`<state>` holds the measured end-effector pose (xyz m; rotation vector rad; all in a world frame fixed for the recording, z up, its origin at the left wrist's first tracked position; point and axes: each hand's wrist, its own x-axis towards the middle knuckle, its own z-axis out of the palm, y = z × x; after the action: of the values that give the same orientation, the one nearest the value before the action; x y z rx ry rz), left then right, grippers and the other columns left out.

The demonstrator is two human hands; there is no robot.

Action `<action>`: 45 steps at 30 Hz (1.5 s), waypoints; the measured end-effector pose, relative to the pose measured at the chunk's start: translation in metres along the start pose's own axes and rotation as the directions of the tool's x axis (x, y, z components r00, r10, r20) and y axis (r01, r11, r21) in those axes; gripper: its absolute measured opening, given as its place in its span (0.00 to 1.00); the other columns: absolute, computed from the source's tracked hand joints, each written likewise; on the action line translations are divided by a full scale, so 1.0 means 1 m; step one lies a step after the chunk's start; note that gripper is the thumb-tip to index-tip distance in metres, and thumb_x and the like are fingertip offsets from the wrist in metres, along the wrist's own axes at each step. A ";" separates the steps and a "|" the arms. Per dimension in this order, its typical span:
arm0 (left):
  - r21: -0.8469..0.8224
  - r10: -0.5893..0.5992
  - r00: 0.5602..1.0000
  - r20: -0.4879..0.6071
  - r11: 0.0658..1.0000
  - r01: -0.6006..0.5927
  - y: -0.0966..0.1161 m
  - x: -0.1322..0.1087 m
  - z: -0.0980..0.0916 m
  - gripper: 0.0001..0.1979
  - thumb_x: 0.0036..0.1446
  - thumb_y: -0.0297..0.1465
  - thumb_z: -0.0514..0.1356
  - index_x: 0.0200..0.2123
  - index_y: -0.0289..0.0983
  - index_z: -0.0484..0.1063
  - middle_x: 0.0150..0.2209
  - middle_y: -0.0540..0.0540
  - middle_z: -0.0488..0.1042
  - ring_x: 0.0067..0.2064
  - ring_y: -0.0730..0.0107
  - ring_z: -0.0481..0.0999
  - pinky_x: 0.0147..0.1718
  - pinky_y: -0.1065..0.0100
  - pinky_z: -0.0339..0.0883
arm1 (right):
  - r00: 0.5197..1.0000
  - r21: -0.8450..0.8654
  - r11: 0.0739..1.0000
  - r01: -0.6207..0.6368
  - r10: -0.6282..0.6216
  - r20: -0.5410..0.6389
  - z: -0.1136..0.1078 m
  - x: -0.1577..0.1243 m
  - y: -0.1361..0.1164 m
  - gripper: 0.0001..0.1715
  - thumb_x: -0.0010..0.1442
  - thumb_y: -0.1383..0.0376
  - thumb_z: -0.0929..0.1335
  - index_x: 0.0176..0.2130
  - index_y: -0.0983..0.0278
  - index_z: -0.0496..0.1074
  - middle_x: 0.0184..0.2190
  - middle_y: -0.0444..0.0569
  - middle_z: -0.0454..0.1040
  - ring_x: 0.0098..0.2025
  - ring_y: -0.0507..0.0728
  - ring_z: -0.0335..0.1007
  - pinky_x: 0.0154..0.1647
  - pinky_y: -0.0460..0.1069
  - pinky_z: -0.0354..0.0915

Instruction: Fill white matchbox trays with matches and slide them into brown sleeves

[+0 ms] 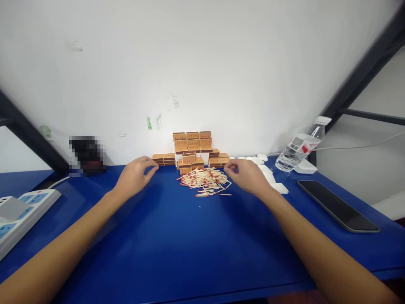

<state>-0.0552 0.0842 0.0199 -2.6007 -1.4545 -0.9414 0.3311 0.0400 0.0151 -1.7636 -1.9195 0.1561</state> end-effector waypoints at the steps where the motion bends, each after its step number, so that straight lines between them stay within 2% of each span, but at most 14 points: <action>1: -0.023 0.032 0.998 0.047 0.999 -0.031 0.007 -0.006 -0.005 0.12 0.67 0.40 0.61 0.39 0.41 0.83 0.42 0.46 0.83 0.39 0.62 0.80 0.43 0.61 0.74 | 0.999 -0.012 0.999 -0.033 0.033 0.002 -0.002 0.007 0.009 0.08 0.63 0.65 0.70 0.36 0.61 0.81 0.35 0.49 0.84 0.36 0.58 0.77 0.36 0.49 0.64; 3: -0.110 0.056 0.993 0.107 0.993 -0.044 0.018 -0.017 -0.013 0.11 0.67 0.40 0.63 0.37 0.42 0.82 0.39 0.47 0.83 0.37 0.65 0.79 0.38 0.64 0.73 | 0.994 -0.035 0.994 -0.107 0.108 0.006 -0.003 0.021 0.023 0.08 0.64 0.63 0.71 0.39 0.62 0.82 0.38 0.51 0.85 0.37 0.58 0.79 0.36 0.49 0.66; 6: -0.152 0.004 0.998 0.059 0.988 0.005 0.022 -0.031 -0.017 0.14 0.68 0.43 0.63 0.36 0.41 0.81 0.37 0.48 0.82 0.36 0.65 0.79 0.38 0.64 0.72 | 0.976 -0.092 0.972 -0.218 0.219 -0.002 -0.001 0.044 0.037 0.12 0.66 0.60 0.70 0.41 0.64 0.83 0.41 0.56 0.86 0.41 0.61 0.81 0.37 0.50 0.68; 11: -0.047 0.077 0.995 0.071 0.996 -0.074 0.009 -0.046 -0.002 0.13 0.72 0.40 0.58 0.44 0.40 0.81 0.43 0.46 0.82 0.37 0.64 0.79 0.39 0.62 0.74 | 0.952 -0.189 0.937 -0.294 0.305 0.035 0.002 0.075 0.044 0.15 0.64 0.56 0.72 0.38 0.65 0.84 0.39 0.58 0.86 0.42 0.62 0.82 0.39 0.50 0.70; 15: -0.022 0.119 0.991 0.062 0.993 -0.117 0.006 -0.051 0.008 0.12 0.72 0.38 0.58 0.47 0.39 0.80 0.45 0.44 0.83 0.44 0.60 0.81 0.43 0.60 0.76 | 0.946 -0.245 0.923 -0.297 0.319 0.055 -0.005 0.080 0.055 0.15 0.62 0.55 0.74 0.37 0.64 0.84 0.38 0.60 0.85 0.41 0.64 0.82 0.41 0.52 0.71; 20: -0.013 0.164 0.985 0.058 0.987 -0.163 0.017 -0.053 0.008 0.12 0.73 0.38 0.58 0.48 0.40 0.80 0.46 0.45 0.83 0.46 0.59 0.81 0.46 0.58 0.77 | 0.973 -0.263 0.945 -0.192 0.219 0.075 -0.013 0.073 0.076 0.09 0.61 0.62 0.74 0.41 0.63 0.84 0.39 0.54 0.85 0.40 0.60 0.80 0.40 0.49 0.69; 24: 0.006 0.202 0.978 0.043 0.979 -0.203 0.022 -0.053 0.007 0.12 0.73 0.38 0.58 0.47 0.39 0.80 0.45 0.44 0.83 0.47 0.58 0.81 0.47 0.56 0.77 | 0.990 -0.237 0.971 -0.033 0.064 0.126 -0.003 0.067 0.079 0.08 0.59 0.64 0.75 0.41 0.60 0.84 0.38 0.48 0.83 0.39 0.56 0.78 0.40 0.46 0.66; 28: 0.000 0.200 0.978 0.054 0.980 -0.200 0.021 -0.053 0.007 0.12 0.73 0.37 0.58 0.46 0.39 0.80 0.45 0.43 0.83 0.47 0.58 0.82 0.49 0.56 0.77 | 0.995 -0.239 0.970 0.039 -0.016 0.100 0.009 0.063 0.077 0.07 0.61 0.65 0.73 0.39 0.63 0.84 0.38 0.51 0.80 0.39 0.57 0.75 0.40 0.48 0.65; 32: -0.001 0.190 0.980 0.060 0.982 -0.190 0.021 -0.053 0.007 0.12 0.73 0.38 0.58 0.47 0.39 0.80 0.45 0.43 0.83 0.47 0.58 0.81 0.48 0.56 0.77 | 0.998 -0.229 0.972 0.056 -0.051 0.028 -0.002 0.059 0.074 0.08 0.63 0.65 0.71 0.39 0.64 0.82 0.39 0.53 0.78 0.39 0.59 0.73 0.41 0.50 0.64; 38: -0.027 0.210 0.975 0.071 0.978 -0.209 0.028 -0.055 0.009 0.11 0.73 0.36 0.59 0.47 0.39 0.80 0.45 0.43 0.83 0.47 0.58 0.81 0.49 0.56 0.76 | 0.989 -0.140 0.984 0.113 -0.125 -0.084 -0.032 0.038 0.042 0.12 0.67 0.58 0.69 0.42 0.63 0.80 0.38 0.51 0.78 0.36 0.58 0.70 0.41 0.51 0.65; 40: -0.052 0.208 0.975 0.074 0.977 -0.205 0.033 -0.057 0.010 0.11 0.73 0.37 0.59 0.49 0.40 0.80 0.45 0.44 0.83 0.47 0.57 0.81 0.49 0.55 0.76 | 0.978 0.022 0.979 0.201 -0.199 -0.069 -0.031 0.022 0.018 0.12 0.67 0.58 0.70 0.41 0.62 0.80 0.35 0.50 0.77 0.35 0.57 0.69 0.39 0.51 0.64; 42: -0.087 0.189 0.979 0.077 0.979 -0.182 0.040 -0.059 0.012 0.14 0.72 0.39 0.60 0.54 0.40 0.78 0.47 0.44 0.83 0.48 0.57 0.81 0.49 0.55 0.77 | 0.944 0.211 0.931 0.297 -0.319 0.081 -0.025 0.003 -0.011 0.12 0.68 0.56 0.70 0.40 0.61 0.79 0.33 0.48 0.77 0.33 0.56 0.69 0.36 0.50 0.64; 43: -0.106 0.173 0.981 0.085 0.981 -0.163 0.044 -0.061 0.013 0.17 0.72 0.41 0.61 0.58 0.41 0.76 0.48 0.43 0.82 0.47 0.58 0.81 0.49 0.55 0.77 | 0.892 0.304 0.890 0.339 -0.407 0.196 -0.020 -0.007 -0.025 0.11 0.69 0.56 0.70 0.39 0.60 0.79 0.35 0.47 0.78 0.34 0.56 0.70 0.37 0.49 0.65; 45: -0.173 0.178 0.977 0.119 0.973 -0.156 0.053 -0.063 0.014 0.25 0.69 0.45 0.64 0.64 0.43 0.71 0.54 0.42 0.80 0.51 0.57 0.80 0.51 0.54 0.77 | 0.738 0.451 0.797 0.402 -0.573 0.356 -0.009 -0.026 -0.049 0.10 0.72 0.60 0.69 0.41 0.59 0.80 0.39 0.47 0.79 0.39 0.55 0.73 0.42 0.49 0.66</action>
<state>-0.0315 0.0096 -0.0099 -2.9017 -1.2040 -0.9178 0.2912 0.0055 0.0360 -0.9751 -2.4589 0.7480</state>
